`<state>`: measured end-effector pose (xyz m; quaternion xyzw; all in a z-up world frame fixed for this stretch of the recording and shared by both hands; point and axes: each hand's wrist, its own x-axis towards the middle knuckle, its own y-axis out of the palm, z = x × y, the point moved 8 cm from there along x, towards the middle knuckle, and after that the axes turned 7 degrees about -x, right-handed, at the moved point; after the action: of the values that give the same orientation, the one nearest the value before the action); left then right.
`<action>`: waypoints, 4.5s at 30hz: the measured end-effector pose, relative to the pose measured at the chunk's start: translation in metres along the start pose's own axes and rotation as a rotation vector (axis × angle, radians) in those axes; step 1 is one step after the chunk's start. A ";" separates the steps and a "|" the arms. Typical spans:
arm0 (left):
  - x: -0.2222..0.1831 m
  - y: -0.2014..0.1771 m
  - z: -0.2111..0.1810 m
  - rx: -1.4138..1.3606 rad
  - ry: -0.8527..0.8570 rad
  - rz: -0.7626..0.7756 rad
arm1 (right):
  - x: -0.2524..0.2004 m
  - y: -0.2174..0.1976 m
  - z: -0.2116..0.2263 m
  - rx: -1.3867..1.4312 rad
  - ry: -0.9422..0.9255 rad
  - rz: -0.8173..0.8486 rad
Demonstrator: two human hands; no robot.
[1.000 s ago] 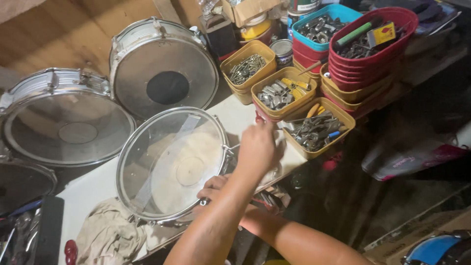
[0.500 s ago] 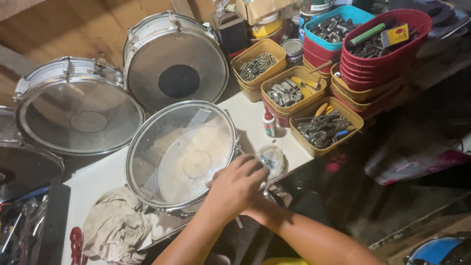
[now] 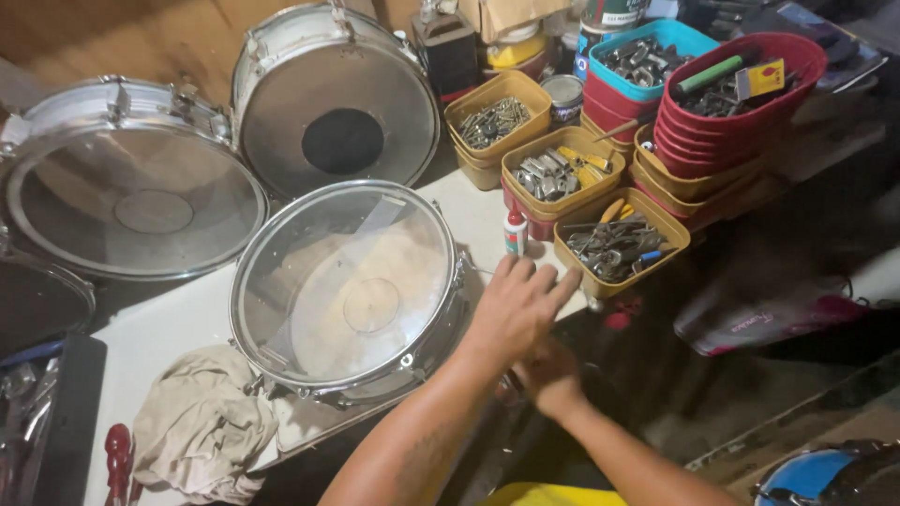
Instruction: Tuning a snare drum by tightening the tension rods around the rim using a drum key.
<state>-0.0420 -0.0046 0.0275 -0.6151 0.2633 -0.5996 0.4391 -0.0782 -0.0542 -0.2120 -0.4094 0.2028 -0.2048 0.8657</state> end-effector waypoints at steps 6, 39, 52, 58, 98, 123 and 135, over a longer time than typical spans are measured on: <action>0.017 0.021 0.049 -0.176 -0.116 -0.309 | 0.017 -0.033 0.020 0.338 -0.323 -0.305; -0.304 -0.129 0.101 0.077 -0.943 -0.179 | 0.028 -0.192 0.232 0.225 -0.074 0.320; -0.267 -0.088 0.065 0.011 -1.327 0.166 | 0.034 -0.178 0.221 -0.143 -0.691 0.135; -0.262 -0.076 0.050 0.056 -1.178 -0.129 | 0.013 -0.166 0.235 -0.152 -0.947 0.148; -0.252 -0.106 0.025 -0.003 -1.035 -0.265 | -0.012 -0.123 0.247 -0.520 -0.845 0.205; -0.187 -0.131 -0.037 -0.758 -0.613 -0.685 | -0.039 -0.063 0.129 1.212 0.026 0.322; -0.228 -0.088 -0.031 -0.510 -0.932 -0.697 | -0.034 -0.061 0.129 1.310 -0.014 0.067</action>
<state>-0.1223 0.2244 -0.0155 -0.9463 -0.0365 -0.2953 0.1266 -0.0516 0.0085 -0.0823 0.2079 0.0432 -0.2560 0.9431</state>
